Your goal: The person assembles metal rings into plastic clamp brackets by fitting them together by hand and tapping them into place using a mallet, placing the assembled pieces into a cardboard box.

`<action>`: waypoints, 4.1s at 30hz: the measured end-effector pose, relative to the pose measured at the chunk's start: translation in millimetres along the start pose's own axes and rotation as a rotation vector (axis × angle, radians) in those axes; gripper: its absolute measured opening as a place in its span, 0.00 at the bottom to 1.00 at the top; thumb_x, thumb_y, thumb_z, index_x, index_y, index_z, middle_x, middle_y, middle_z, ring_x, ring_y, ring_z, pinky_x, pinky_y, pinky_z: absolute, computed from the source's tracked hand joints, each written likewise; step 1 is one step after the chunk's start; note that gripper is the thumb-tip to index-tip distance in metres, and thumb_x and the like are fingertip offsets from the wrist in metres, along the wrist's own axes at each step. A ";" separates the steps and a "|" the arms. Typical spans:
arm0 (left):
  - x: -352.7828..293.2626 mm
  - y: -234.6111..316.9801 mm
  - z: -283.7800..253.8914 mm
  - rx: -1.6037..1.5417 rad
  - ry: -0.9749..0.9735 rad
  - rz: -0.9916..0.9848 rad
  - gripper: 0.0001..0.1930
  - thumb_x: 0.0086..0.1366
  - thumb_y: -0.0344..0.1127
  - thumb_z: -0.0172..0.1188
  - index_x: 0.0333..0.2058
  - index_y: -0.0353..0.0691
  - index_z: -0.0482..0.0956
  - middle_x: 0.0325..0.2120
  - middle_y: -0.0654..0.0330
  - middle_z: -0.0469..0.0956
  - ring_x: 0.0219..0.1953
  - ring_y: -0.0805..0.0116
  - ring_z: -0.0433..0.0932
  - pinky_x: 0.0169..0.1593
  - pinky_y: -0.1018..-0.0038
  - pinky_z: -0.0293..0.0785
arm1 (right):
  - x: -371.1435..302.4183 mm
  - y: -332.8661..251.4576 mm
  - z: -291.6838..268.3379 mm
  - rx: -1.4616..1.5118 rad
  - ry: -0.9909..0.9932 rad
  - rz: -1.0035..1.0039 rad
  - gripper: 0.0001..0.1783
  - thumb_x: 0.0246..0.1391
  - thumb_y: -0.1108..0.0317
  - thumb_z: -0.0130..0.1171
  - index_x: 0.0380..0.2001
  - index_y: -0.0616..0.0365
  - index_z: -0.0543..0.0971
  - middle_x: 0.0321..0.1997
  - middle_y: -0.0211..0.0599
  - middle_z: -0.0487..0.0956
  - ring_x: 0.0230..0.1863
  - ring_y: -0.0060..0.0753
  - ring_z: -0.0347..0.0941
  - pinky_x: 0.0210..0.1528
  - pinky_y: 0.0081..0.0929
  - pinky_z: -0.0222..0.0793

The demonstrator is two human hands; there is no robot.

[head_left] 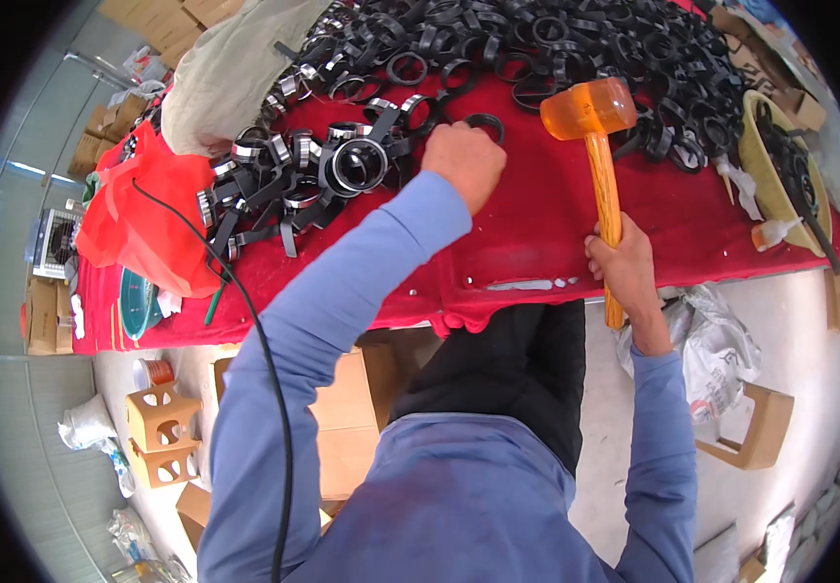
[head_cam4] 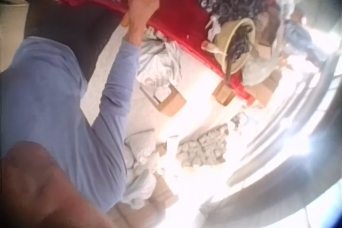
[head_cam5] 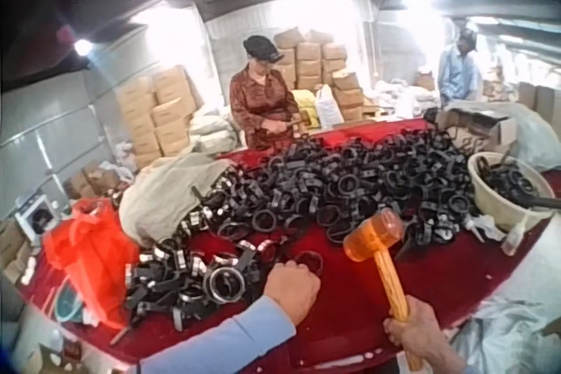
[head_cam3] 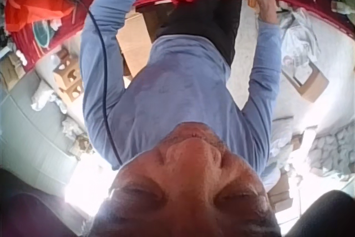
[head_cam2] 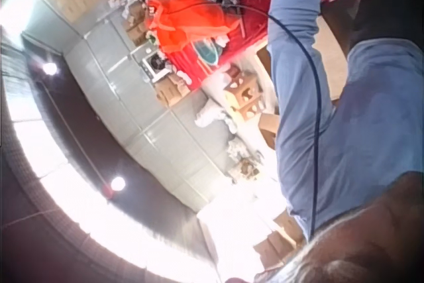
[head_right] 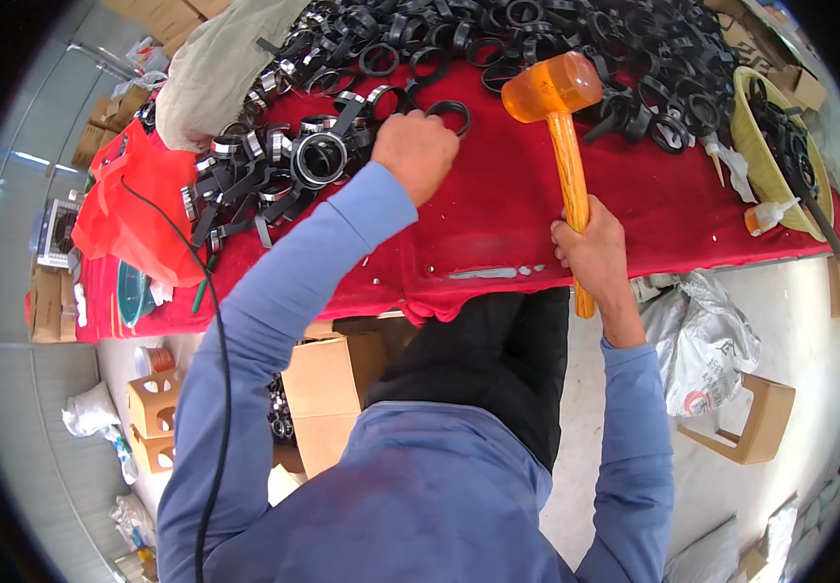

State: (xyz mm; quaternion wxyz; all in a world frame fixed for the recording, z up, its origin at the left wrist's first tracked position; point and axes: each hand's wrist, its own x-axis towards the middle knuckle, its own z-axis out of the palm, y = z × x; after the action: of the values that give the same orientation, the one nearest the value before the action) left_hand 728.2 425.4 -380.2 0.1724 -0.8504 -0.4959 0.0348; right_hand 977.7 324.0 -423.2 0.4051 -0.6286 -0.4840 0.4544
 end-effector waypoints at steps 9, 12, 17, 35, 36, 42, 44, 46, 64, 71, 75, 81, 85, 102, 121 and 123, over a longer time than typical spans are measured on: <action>-58.0 35.3 -8.2 -1.760 0.086 -0.559 0.14 0.75 0.40 0.62 0.39 0.33 0.84 0.30 0.57 0.85 0.29 0.67 0.85 0.32 0.68 0.82 | 0.3 9.4 -2.7 -0.011 0.016 -0.004 0.10 0.57 0.72 0.64 0.39 0.63 0.75 0.25 0.34 0.78 0.22 0.24 0.77 0.25 0.27 0.74; -110.1 91.0 -4.5 -2.107 0.054 -0.824 0.15 0.80 0.44 0.58 0.45 0.34 0.80 0.35 0.60 0.82 0.31 0.72 0.83 0.32 0.74 0.81 | 0.9 7.4 -2.8 -0.070 0.000 -0.016 0.10 0.55 0.72 0.64 0.38 0.64 0.75 0.24 0.35 0.78 0.22 0.25 0.78 0.25 0.29 0.74; -174.5 169.4 37.2 -1.728 0.169 -0.604 0.13 0.78 0.39 0.61 0.48 0.33 0.83 0.37 0.60 0.83 0.36 0.69 0.83 0.40 0.72 0.80 | 0.7 3.5 -2.2 -0.089 -0.009 -0.026 0.10 0.56 0.72 0.64 0.38 0.64 0.75 0.24 0.35 0.79 0.22 0.25 0.78 0.26 0.28 0.75; -164.2 170.8 53.2 -1.380 0.210 -0.322 0.10 0.71 0.36 0.65 0.37 0.35 0.78 0.32 0.45 0.81 0.37 0.40 0.81 0.38 0.50 0.76 | -156.7 31.4 -32.2 -0.405 0.101 0.067 0.16 0.56 0.64 0.72 0.37 0.63 0.77 0.25 0.45 0.81 0.23 0.35 0.79 0.30 0.36 0.75; -164.0 170.8 53.1 -1.359 0.216 -0.306 0.10 0.71 0.37 0.65 0.36 0.35 0.78 0.32 0.46 0.81 0.37 0.40 0.81 0.38 0.50 0.76 | -170.0 37.2 -32.5 -0.428 0.082 0.076 0.16 0.56 0.64 0.72 0.38 0.63 0.77 0.25 0.47 0.81 0.25 0.38 0.80 0.32 0.38 0.75; -166.0 171.2 61.3 -1.319 0.208 -0.297 0.07 0.69 0.32 0.68 0.41 0.34 0.84 0.34 0.45 0.83 0.36 0.42 0.83 0.37 0.56 0.79 | -200.7 23.0 -34.4 -0.433 0.207 0.121 0.14 0.56 0.68 0.72 0.37 0.65 0.77 0.27 0.44 0.79 0.28 0.34 0.76 0.34 0.34 0.73; -166.9 170.6 60.0 -1.328 0.232 -0.302 0.07 0.68 0.32 0.68 0.40 0.34 0.83 0.33 0.45 0.83 0.35 0.42 0.83 0.37 0.56 0.79 | -205.6 24.1 -34.1 -0.304 0.243 0.087 0.12 0.57 0.71 0.70 0.36 0.63 0.76 0.27 0.39 0.78 0.28 0.31 0.75 0.34 0.32 0.73; -163.2 171.3 57.8 -1.346 0.261 -0.288 0.07 0.68 0.32 0.68 0.39 0.34 0.83 0.33 0.45 0.83 0.35 0.42 0.82 0.36 0.55 0.78 | -208.4 41.2 -34.0 -0.242 0.281 0.019 0.10 0.58 0.73 0.68 0.36 0.62 0.76 0.26 0.36 0.76 0.27 0.30 0.73 0.33 0.31 0.72; -164.9 169.0 56.3 -1.234 0.205 -0.254 0.11 0.70 0.37 0.66 0.33 0.36 0.77 0.28 0.50 0.78 0.34 0.46 0.80 0.37 0.52 0.76 | -117.1 -86.3 -31.9 -0.982 -0.224 -0.271 0.11 0.58 0.74 0.63 0.40 0.65 0.71 0.25 0.65 0.77 0.32 0.74 0.76 0.35 0.57 0.71; -172.4 163.4 57.0 -1.302 0.246 -0.331 0.13 0.70 0.38 0.66 0.32 0.35 0.76 0.28 0.48 0.78 0.34 0.43 0.80 0.37 0.51 0.75 | -114.7 -134.6 -12.7 -0.841 -0.055 -0.318 0.11 0.60 0.73 0.65 0.37 0.63 0.71 0.23 0.60 0.75 0.28 0.69 0.77 0.30 0.51 0.69; -164.9 167.9 54.6 -1.298 0.268 -0.285 0.13 0.71 0.38 0.66 0.32 0.36 0.76 0.28 0.50 0.78 0.34 0.45 0.80 0.37 0.51 0.75 | -125.4 -84.9 -21.5 -0.850 -0.123 -0.169 0.12 0.59 0.73 0.63 0.42 0.66 0.74 0.28 0.65 0.79 0.34 0.74 0.78 0.36 0.54 0.74; -166.9 163.1 54.0 -1.248 0.246 -0.303 0.11 0.70 0.37 0.66 0.33 0.36 0.77 0.29 0.50 0.79 0.35 0.46 0.80 0.37 0.52 0.76 | -108.8 -108.0 -24.9 -0.838 -0.164 -0.069 0.18 0.55 0.69 0.67 0.45 0.66 0.75 0.31 0.62 0.80 0.34 0.68 0.78 0.39 0.49 0.74; -167.7 167.0 57.1 -1.237 0.260 -0.288 0.10 0.69 0.36 0.66 0.34 0.36 0.77 0.29 0.51 0.79 0.35 0.48 0.81 0.39 0.53 0.78 | -109.4 -103.3 -32.8 -0.765 -0.014 -0.076 0.15 0.56 0.70 0.65 0.44 0.66 0.75 0.29 0.60 0.80 0.33 0.65 0.80 0.39 0.48 0.75; -167.7 164.1 50.2 -1.233 0.223 -0.279 0.10 0.69 0.36 0.67 0.35 0.35 0.79 0.30 0.46 0.81 0.34 0.41 0.81 0.37 0.51 0.76 | -101.1 -94.1 -53.3 -0.975 -0.289 0.003 0.16 0.54 0.70 0.64 0.43 0.69 0.78 0.35 0.67 0.81 0.39 0.70 0.80 0.45 0.49 0.76; -168.4 159.3 50.4 -1.245 0.197 -0.287 0.08 0.70 0.35 0.66 0.37 0.36 0.80 0.31 0.47 0.82 0.35 0.42 0.82 0.37 0.51 0.77 | -94.2 -137.7 -38.0 -0.793 -0.146 0.017 0.13 0.55 0.71 0.65 0.39 0.68 0.75 0.31 0.64 0.79 0.36 0.69 0.78 0.39 0.47 0.73; -167.1 164.0 50.4 -1.259 0.210 -0.275 0.08 0.70 0.35 0.66 0.38 0.36 0.80 0.31 0.46 0.82 0.35 0.41 0.82 0.37 0.52 0.77 | -95.9 -112.4 -46.9 -0.800 -0.146 -0.098 0.12 0.56 0.72 0.63 0.39 0.69 0.75 0.33 0.65 0.80 0.37 0.69 0.79 0.41 0.49 0.73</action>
State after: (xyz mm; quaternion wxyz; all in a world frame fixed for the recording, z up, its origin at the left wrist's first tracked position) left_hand 768.5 221.8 -499.8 -0.3081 -0.7165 -0.5062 -0.3679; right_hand 984.4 249.9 -287.2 0.1146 -0.6788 -0.6794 0.2539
